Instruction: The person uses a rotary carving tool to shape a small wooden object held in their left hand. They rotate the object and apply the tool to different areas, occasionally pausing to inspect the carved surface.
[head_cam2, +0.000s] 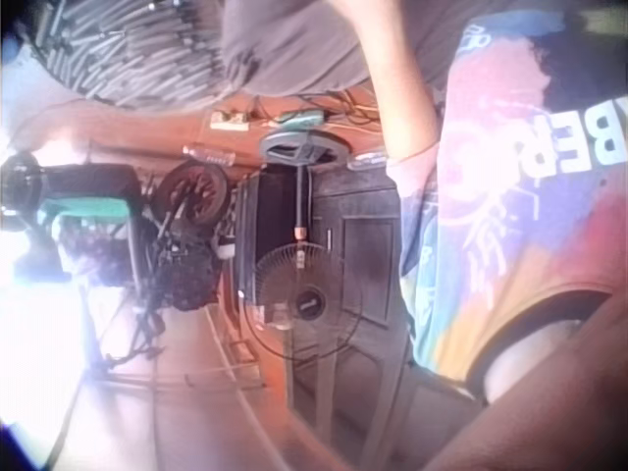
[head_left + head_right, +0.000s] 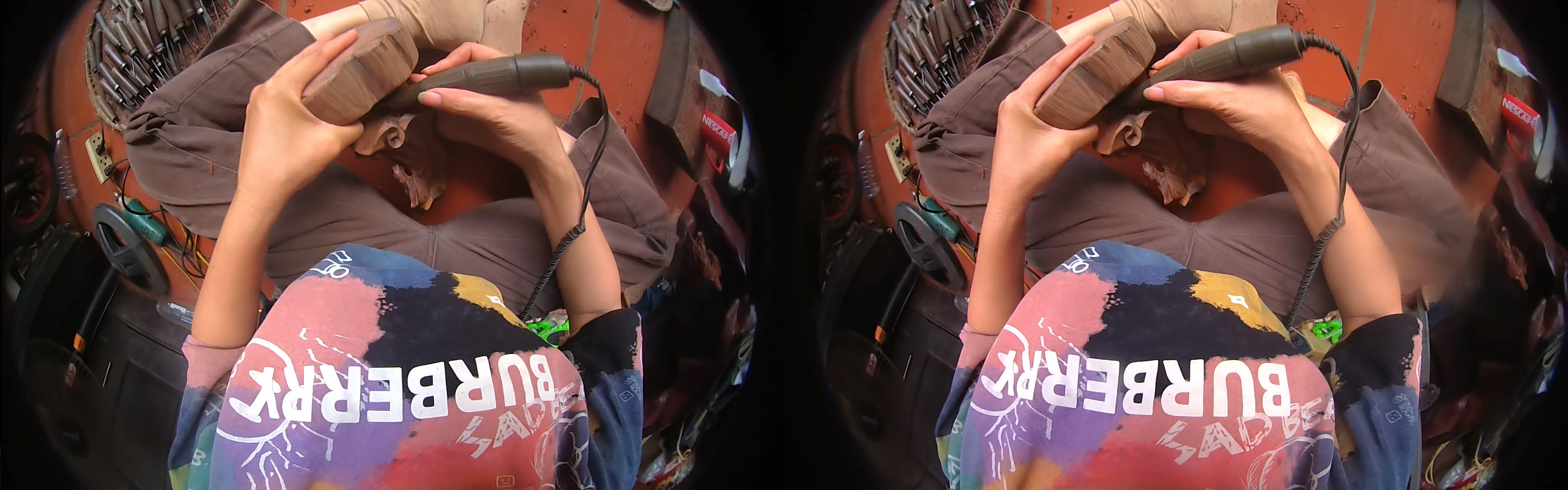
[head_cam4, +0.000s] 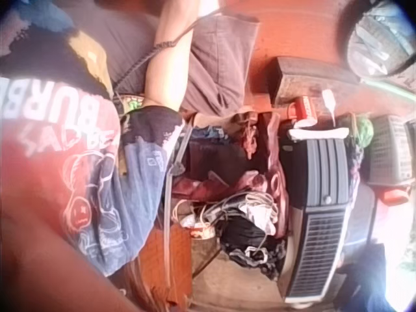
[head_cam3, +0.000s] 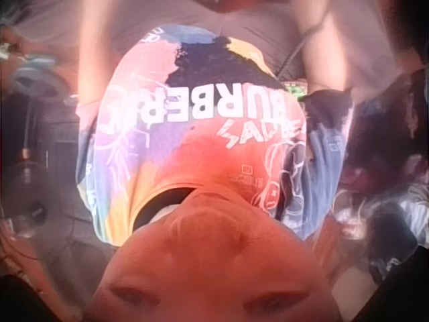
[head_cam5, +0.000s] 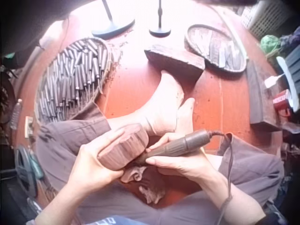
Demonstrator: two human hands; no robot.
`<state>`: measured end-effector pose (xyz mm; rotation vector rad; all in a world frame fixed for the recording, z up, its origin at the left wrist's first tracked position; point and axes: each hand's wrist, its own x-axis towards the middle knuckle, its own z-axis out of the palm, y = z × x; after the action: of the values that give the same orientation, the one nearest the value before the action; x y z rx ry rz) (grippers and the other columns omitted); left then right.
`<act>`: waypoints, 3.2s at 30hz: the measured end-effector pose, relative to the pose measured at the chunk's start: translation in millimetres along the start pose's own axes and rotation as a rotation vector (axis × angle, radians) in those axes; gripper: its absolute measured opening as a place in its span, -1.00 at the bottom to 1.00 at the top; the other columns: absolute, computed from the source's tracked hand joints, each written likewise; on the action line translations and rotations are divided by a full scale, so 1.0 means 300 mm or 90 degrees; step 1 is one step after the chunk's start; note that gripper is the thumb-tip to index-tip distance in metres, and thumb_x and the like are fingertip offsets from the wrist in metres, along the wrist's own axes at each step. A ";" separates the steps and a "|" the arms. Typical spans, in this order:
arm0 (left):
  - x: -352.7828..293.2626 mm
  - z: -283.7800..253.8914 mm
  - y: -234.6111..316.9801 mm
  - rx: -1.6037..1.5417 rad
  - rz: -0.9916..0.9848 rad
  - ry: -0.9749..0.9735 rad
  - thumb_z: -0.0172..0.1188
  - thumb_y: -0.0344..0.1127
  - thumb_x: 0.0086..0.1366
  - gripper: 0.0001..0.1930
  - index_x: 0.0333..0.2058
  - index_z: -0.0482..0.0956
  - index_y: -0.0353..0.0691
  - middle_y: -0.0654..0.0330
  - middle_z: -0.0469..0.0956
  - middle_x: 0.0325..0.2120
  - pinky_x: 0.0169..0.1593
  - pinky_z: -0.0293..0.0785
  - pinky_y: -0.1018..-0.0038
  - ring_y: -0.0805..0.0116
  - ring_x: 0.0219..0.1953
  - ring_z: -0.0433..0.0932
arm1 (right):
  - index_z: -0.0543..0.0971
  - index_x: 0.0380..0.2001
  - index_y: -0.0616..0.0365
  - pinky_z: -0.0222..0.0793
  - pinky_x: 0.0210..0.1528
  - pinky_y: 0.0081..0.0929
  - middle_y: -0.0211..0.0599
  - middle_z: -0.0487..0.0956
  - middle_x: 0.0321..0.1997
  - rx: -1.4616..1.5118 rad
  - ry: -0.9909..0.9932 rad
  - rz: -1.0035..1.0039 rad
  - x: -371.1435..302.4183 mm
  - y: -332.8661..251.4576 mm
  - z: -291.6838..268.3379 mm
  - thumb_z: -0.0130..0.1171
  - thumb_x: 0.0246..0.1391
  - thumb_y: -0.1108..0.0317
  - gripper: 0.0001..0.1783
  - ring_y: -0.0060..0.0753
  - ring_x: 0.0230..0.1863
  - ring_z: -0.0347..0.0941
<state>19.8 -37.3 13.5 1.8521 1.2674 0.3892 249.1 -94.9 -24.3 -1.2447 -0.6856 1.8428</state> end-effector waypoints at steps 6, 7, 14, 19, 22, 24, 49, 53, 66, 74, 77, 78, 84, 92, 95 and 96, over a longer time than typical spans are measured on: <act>0.003 0.006 -0.010 -0.018 -0.014 -0.008 0.37 -0.51 -0.23 -0.22 0.14 0.54 -0.11 -0.05 0.53 0.11 0.21 0.42 0.36 0.08 0.18 0.51 | 0.58 -0.21 0.17 0.46 -0.30 -0.76 -0.29 0.68 -0.12 -0.008 0.007 0.024 0.003 0.025 -0.006 0.44 0.01 0.45 -0.72 -0.69 -0.20 0.55; 0.002 0.005 -0.010 -0.019 -0.019 -0.009 0.37 -0.51 -0.23 -0.22 0.14 0.54 -0.11 -0.06 0.52 0.11 0.22 0.42 0.36 0.08 0.18 0.51 | 0.58 -0.22 0.17 0.46 -0.29 -0.76 -0.29 0.69 -0.13 -0.005 0.013 0.031 0.002 0.025 0.000 0.44 0.01 0.45 -0.72 -0.69 -0.20 0.56; 0.002 0.002 -0.044 0.003 -0.033 -0.021 0.39 -0.52 -0.25 -0.19 0.16 0.53 -0.09 -0.03 0.48 0.17 0.26 0.40 0.33 0.08 0.23 0.46 | 0.60 -0.25 0.20 0.48 -0.24 -0.72 -0.28 0.69 -0.15 -0.007 0.025 0.014 0.016 0.052 0.018 0.44 0.00 0.46 -0.75 -0.65 -0.19 0.57; 0.003 0.008 -0.051 0.004 -0.045 -0.020 0.38 -0.51 -0.24 -0.19 0.16 0.53 -0.09 -0.02 0.47 0.18 0.25 0.41 0.32 0.07 0.22 0.46 | 0.60 -0.26 0.19 0.39 -0.31 -0.71 -0.34 0.66 -0.22 0.013 0.020 -0.029 0.031 0.075 0.008 0.45 0.00 0.43 -0.75 -0.67 -0.28 0.51; 0.001 0.008 -0.055 0.004 -0.042 -0.016 0.39 -0.50 -0.24 -0.19 0.15 0.54 -0.10 -0.01 0.47 0.18 0.23 0.43 0.32 0.07 0.19 0.50 | 0.61 -0.27 0.14 0.19 -0.57 -0.76 -0.49 0.61 -0.37 0.012 0.018 -0.036 0.034 0.084 0.016 0.48 -0.01 0.36 -0.74 -0.81 -0.51 0.37; 0.000 0.008 -0.056 0.007 -0.037 -0.011 0.39 -0.49 -0.25 -0.20 0.15 0.54 -0.11 -0.01 0.48 0.18 0.22 0.44 0.32 0.06 0.16 0.52 | 0.61 -0.27 0.15 0.17 -0.58 -0.76 -0.50 0.61 -0.38 0.007 0.009 -0.034 0.038 0.080 0.016 0.47 0.00 0.36 -0.74 -0.81 -0.51 0.36; -0.001 0.008 -0.059 0.040 -0.002 0.021 0.48 -0.35 -0.24 -0.23 0.11 0.56 -0.12 -0.04 0.52 0.11 0.17 0.48 0.27 0.05 0.08 0.57 | 0.58 -0.31 0.16 0.47 -0.12 -0.62 -0.32 0.69 -0.21 0.028 0.051 -0.049 0.026 0.052 0.029 0.41 0.04 0.45 -0.81 -0.62 -0.14 0.58; -0.001 0.009 -0.056 0.049 0.015 0.041 0.49 -0.34 -0.22 -0.25 0.10 0.57 -0.14 -0.04 0.53 0.11 0.16 0.49 0.26 0.04 0.08 0.57 | 0.56 -0.31 0.17 0.48 -0.07 -0.59 -0.29 0.69 -0.20 0.044 0.054 -0.023 0.010 0.032 0.035 0.40 0.04 0.46 -0.80 -0.55 -0.08 0.60; -0.010 0.005 -0.023 0.012 -0.024 0.026 0.41 -0.51 -0.23 -0.22 0.14 0.54 -0.20 -0.02 0.58 0.07 0.21 0.42 0.37 0.19 0.13 0.57 | 0.52 -0.31 0.15 0.45 -0.31 -0.64 -0.30 0.66 -0.24 0.059 0.055 -0.049 0.007 0.064 0.033 0.37 0.05 0.52 -0.80 -0.61 -0.25 0.55; -0.016 0.004 -0.064 -0.001 -0.010 0.010 0.53 -0.35 -0.25 -0.20 0.13 0.55 -0.16 -0.07 0.47 0.17 0.24 0.42 0.29 0.05 0.19 0.49 | 0.55 -0.33 0.11 0.33 -0.48 -0.69 -0.37 0.65 -0.29 0.080 0.048 -0.024 -0.001 0.087 0.056 0.41 0.04 0.43 -0.80 -0.71 -0.46 0.43; -0.011 0.002 -0.069 0.014 -0.003 -0.005 0.44 -0.42 -0.27 -0.16 0.17 0.53 -0.09 -0.04 0.46 0.19 0.24 0.41 0.29 0.05 0.20 0.48 | 0.53 -0.36 0.16 0.47 -0.08 -0.51 -0.18 0.68 -0.18 0.028 0.038 -0.099 0.021 0.098 0.036 0.40 0.05 0.46 -0.81 -0.52 -0.12 0.57; -0.006 0.006 -0.073 0.013 -0.005 -0.010 0.41 -0.44 -0.27 -0.15 0.18 0.52 -0.07 -0.03 0.45 0.19 0.24 0.41 0.29 0.05 0.20 0.48 | 0.53 -0.36 0.17 0.47 -0.09 -0.52 -0.18 0.68 -0.18 0.046 0.033 -0.098 0.027 0.107 0.027 0.40 0.04 0.45 -0.80 -0.52 -0.13 0.57; -0.011 -0.016 -0.049 0.037 -0.005 -0.058 0.45 -0.37 -0.21 -0.16 0.21 0.49 -0.07 0.05 0.48 0.19 0.26 0.38 0.33 0.15 0.22 0.47 | 0.51 -0.36 0.16 0.50 -0.10 -0.51 -0.21 0.68 -0.22 0.050 0.050 -0.092 0.012 0.111 0.026 0.42 0.03 0.45 -0.77 -0.48 -0.12 0.60; 0.018 -0.232 -0.059 0.208 0.064 -0.341 0.43 0.17 0.04 -0.01 0.35 0.24 -0.21 -0.13 0.34 0.27 0.35 0.25 0.30 0.01 0.32 0.33 | 0.47 -0.34 0.17 0.56 0.06 -0.39 -0.15 0.65 -0.23 0.197 0.104 -0.206 -0.104 -0.019 -0.019 0.34 0.03 0.62 -0.76 -0.15 0.05 0.60; 0.216 -0.380 0.085 0.192 -0.003 -0.420 0.42 0.07 0.11 -0.24 0.21 0.46 -0.23 -0.14 0.58 0.02 0.10 0.51 0.30 0.10 0.03 0.61 | 0.48 -0.31 0.18 0.56 0.08 -0.41 -0.03 0.65 -0.16 0.270 0.103 -0.223 -0.129 -0.020 -0.053 0.33 0.05 0.60 -0.78 -0.16 0.03 0.60; 0.307 -0.401 0.091 0.161 0.067 -0.345 0.42 0.02 0.13 -0.31 0.16 0.51 -0.24 -0.14 0.63 -0.06 0.00 0.57 0.32 0.15 -0.06 0.67 | 0.48 -0.29 0.19 0.56 0.08 -0.41 0.01 0.65 -0.14 0.277 0.103 -0.226 -0.133 -0.027 -0.062 0.32 0.06 0.59 -0.79 -0.17 0.03 0.60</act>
<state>-1.2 95.0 89.2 2.0531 0.8763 -0.2252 277.1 -124.0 -4.9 -0.9051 -0.3596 1.4769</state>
